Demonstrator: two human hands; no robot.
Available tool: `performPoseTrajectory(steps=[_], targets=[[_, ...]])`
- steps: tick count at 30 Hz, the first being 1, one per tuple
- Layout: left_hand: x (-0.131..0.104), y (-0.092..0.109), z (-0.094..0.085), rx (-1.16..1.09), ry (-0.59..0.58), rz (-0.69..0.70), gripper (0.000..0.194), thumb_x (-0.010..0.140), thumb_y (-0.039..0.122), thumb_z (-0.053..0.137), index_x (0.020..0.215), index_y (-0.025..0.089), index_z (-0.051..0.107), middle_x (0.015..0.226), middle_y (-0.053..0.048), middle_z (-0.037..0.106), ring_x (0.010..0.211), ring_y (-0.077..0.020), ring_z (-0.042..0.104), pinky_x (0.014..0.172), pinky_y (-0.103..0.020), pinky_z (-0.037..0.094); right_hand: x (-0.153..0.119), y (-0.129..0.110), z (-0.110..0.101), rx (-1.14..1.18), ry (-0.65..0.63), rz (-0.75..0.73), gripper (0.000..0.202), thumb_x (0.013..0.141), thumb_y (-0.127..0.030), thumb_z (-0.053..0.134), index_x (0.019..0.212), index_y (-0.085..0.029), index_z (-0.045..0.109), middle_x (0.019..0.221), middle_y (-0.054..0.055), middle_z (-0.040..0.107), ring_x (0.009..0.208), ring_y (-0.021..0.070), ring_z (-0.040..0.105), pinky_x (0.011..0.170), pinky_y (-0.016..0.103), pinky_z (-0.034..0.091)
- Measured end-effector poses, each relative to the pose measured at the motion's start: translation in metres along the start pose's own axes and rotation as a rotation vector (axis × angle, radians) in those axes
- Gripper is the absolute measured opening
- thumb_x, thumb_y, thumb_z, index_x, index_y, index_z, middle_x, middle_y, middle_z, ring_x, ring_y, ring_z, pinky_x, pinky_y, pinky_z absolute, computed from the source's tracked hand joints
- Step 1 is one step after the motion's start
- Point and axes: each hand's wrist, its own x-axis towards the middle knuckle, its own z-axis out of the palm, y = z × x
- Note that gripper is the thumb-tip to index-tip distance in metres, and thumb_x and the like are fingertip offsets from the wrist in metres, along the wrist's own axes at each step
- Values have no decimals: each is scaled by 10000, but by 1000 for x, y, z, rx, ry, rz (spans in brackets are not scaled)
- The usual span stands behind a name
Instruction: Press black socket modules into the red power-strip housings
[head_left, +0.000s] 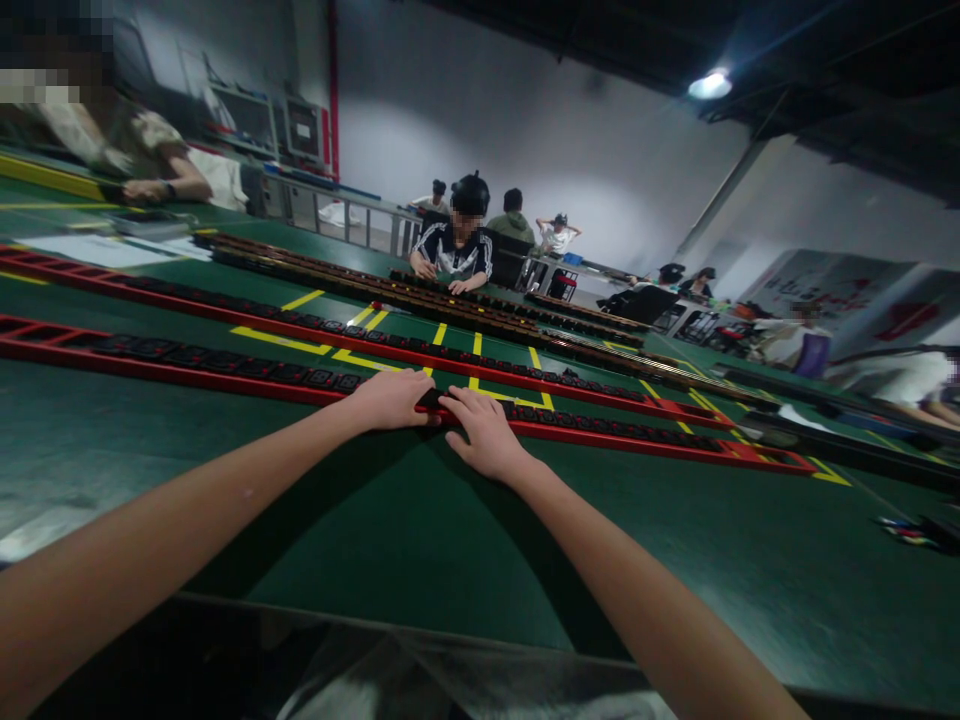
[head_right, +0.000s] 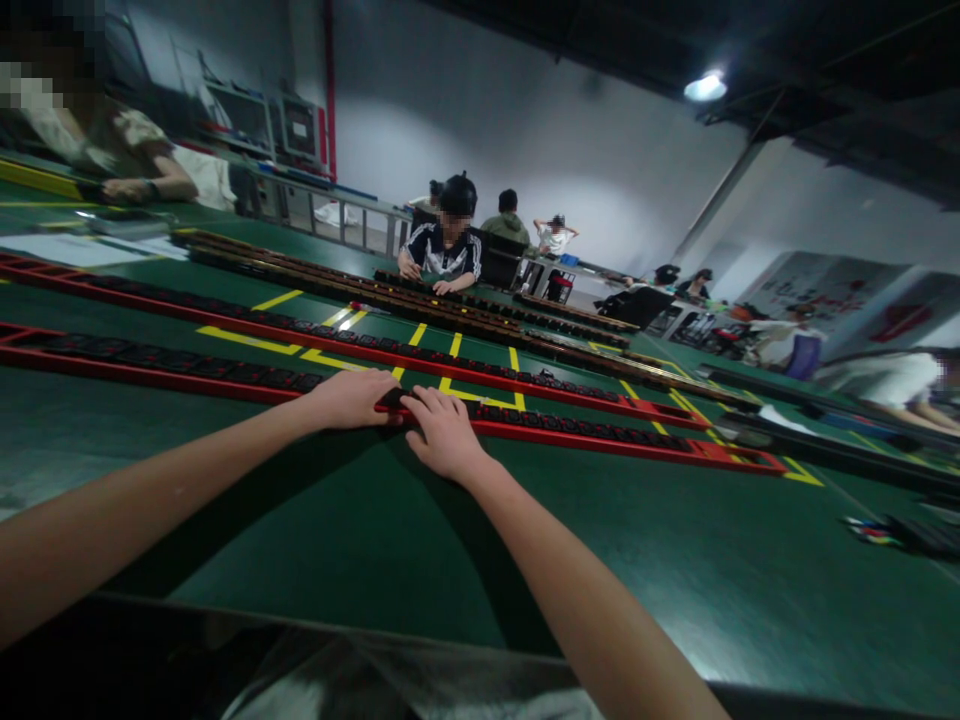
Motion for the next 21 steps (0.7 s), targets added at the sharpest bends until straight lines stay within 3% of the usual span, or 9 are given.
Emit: performPoseTrajectory(steps=[21], targets=[[1, -1, -1, 22, 3, 18, 440, 900, 597, 565, 1017, 176, 611, 1075, -131, 702, 975, -297, 679, 700, -343, 476, -1, 1, 2, 3, 8, -6, 587, 970, -294, 576, 1536, -200, 451, 1638, 124, 384, 1513, 334, 327, 1229, 580, 245]])
